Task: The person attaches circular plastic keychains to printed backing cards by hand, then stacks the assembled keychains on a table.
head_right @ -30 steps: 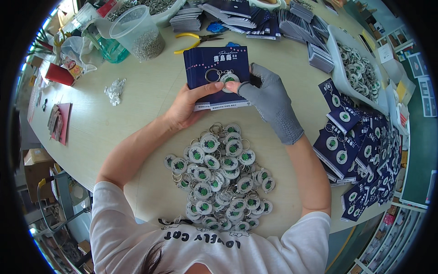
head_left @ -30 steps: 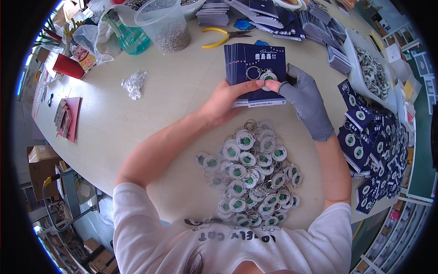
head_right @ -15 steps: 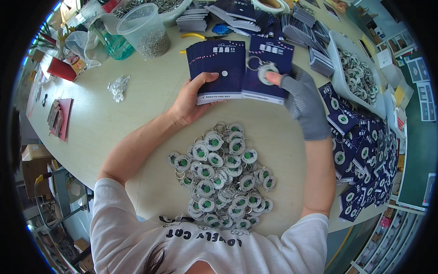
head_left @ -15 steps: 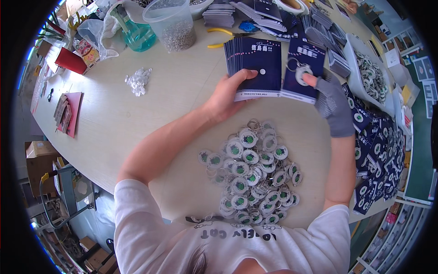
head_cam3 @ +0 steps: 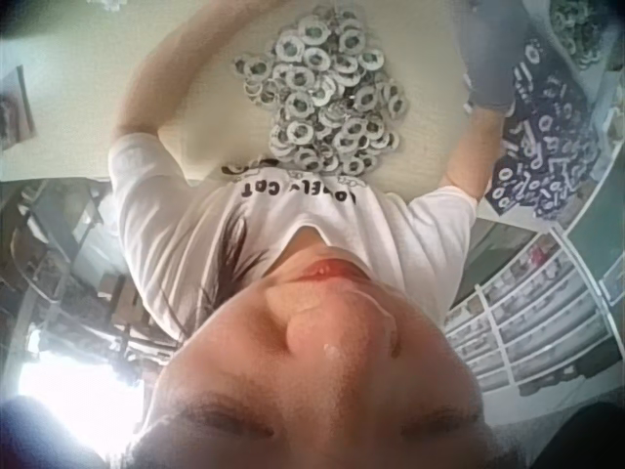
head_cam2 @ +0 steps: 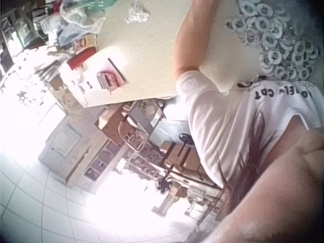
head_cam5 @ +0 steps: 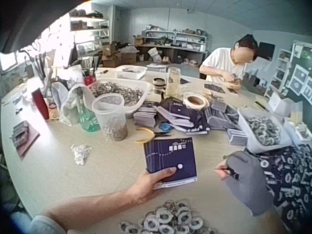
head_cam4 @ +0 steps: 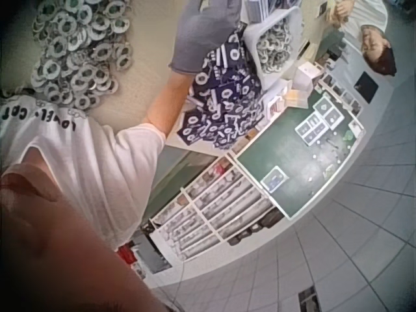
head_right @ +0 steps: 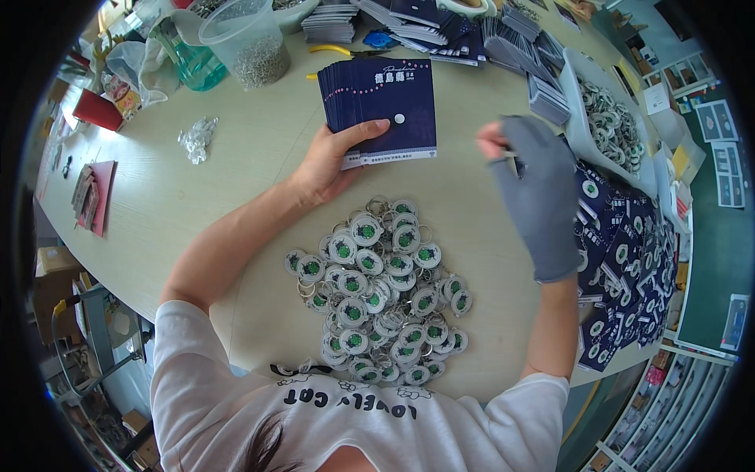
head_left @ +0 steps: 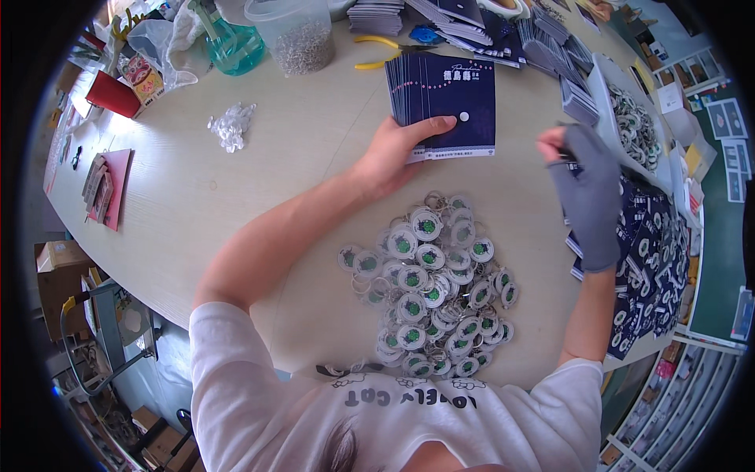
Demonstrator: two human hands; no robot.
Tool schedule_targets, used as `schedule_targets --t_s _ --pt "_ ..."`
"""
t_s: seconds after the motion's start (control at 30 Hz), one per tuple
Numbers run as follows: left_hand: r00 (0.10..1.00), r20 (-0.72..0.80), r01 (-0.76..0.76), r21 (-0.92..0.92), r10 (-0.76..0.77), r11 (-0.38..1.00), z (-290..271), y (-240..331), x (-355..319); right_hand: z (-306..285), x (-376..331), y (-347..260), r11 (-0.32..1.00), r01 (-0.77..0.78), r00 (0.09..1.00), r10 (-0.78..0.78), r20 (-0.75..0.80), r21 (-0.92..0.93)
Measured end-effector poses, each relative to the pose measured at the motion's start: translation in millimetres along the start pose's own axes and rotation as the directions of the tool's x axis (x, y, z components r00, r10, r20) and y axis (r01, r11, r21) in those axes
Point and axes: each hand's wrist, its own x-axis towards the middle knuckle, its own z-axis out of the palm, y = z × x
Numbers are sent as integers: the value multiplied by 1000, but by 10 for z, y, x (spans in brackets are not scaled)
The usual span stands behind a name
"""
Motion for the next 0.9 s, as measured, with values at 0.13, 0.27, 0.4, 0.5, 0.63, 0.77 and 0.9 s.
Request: schedule_targets --t_s 0.13,0.27,0.4,0.5,0.63,0.77,0.9 --pt "1000 6 12 19 -12 1000 5 -42 36 378 279 -221 980 200 980 -200 -13 19" --pt "1000 0 -4 69 5 998 43 -51 13 546 337 -97 971 233 972 -230 51 -47" --pt "999 -2 -43 170 44 985 -16 -69 30 618 358 -62 940 317 948 -313 51 -129" --pt "999 0 -31 174 32 984 1 -66 10 630 363 2 910 378 926 -368 85 -170" --pt "998 -59 -4 50 7 999 -15 -14 77 476 299 5 949 315 941 -312 134 -3" --pt "983 -162 -97 -44 88 994 24 20 121 262 231 136 989 27 963 -65 261 144" --pt "969 -210 -140 -17 133 990 2 39 88 96 170 -121 997 9 770 -55 635 75"
